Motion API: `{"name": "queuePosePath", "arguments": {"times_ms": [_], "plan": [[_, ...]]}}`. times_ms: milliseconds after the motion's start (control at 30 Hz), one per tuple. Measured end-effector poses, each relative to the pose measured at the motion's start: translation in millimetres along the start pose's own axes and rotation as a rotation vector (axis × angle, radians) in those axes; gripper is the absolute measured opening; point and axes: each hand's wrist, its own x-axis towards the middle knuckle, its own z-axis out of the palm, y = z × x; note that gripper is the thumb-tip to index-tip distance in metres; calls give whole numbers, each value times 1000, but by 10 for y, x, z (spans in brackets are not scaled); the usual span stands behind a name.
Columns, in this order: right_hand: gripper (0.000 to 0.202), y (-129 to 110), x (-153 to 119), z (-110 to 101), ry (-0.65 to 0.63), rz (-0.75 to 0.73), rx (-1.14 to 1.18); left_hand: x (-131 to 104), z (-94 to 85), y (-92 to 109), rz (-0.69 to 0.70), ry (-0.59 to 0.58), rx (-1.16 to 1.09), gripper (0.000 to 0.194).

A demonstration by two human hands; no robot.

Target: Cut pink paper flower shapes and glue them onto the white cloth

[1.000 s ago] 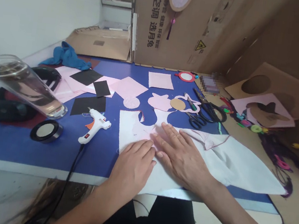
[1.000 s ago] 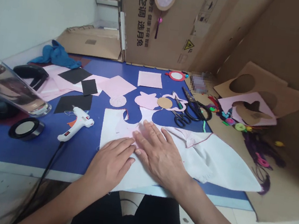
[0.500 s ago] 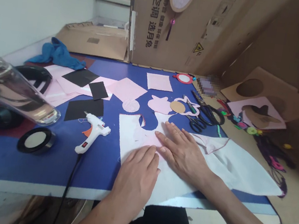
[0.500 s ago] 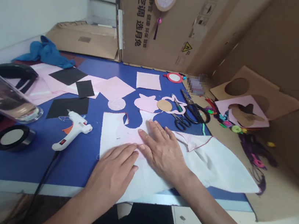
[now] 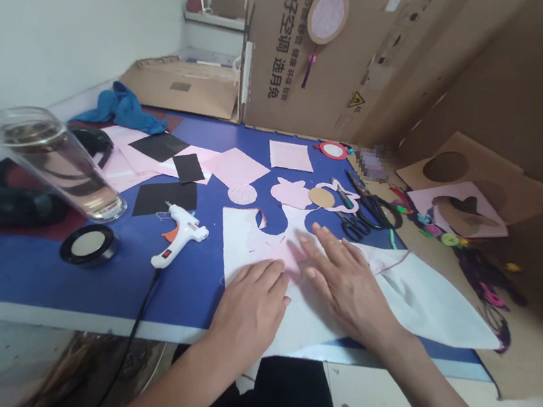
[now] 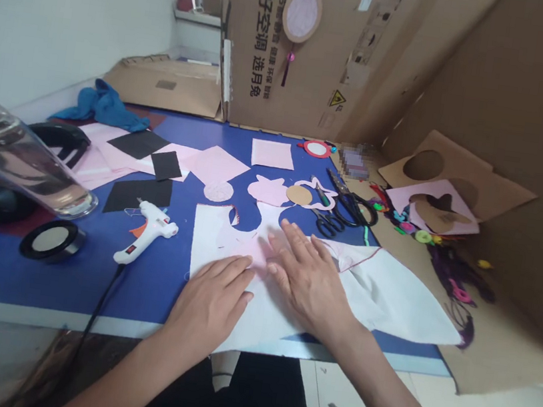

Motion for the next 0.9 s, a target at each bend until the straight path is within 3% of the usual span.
{"name": "queuePosePath", "arguments": {"times_ms": [100,267,367,567,767,900], "plan": [[51,-36,-171,-17,-27,-51,-23,-7,9,0,-10,8,0,26],[51,96,-381,33,-41,42,-43,-11,12,-2,-9,19,21,26],[51,108,-400,17,19,91,-47,-13,8,-9,2,34,36,26],[49,-66,-326,-21,30,9,-4,-30,25,-52,16,52,39,28],[50,107,-487,66,94,144,31,-43,36,-81,19,36,58,32],[51,23,-465,17,115,83,63,-44,24,-81,24,40,74,32]]}}
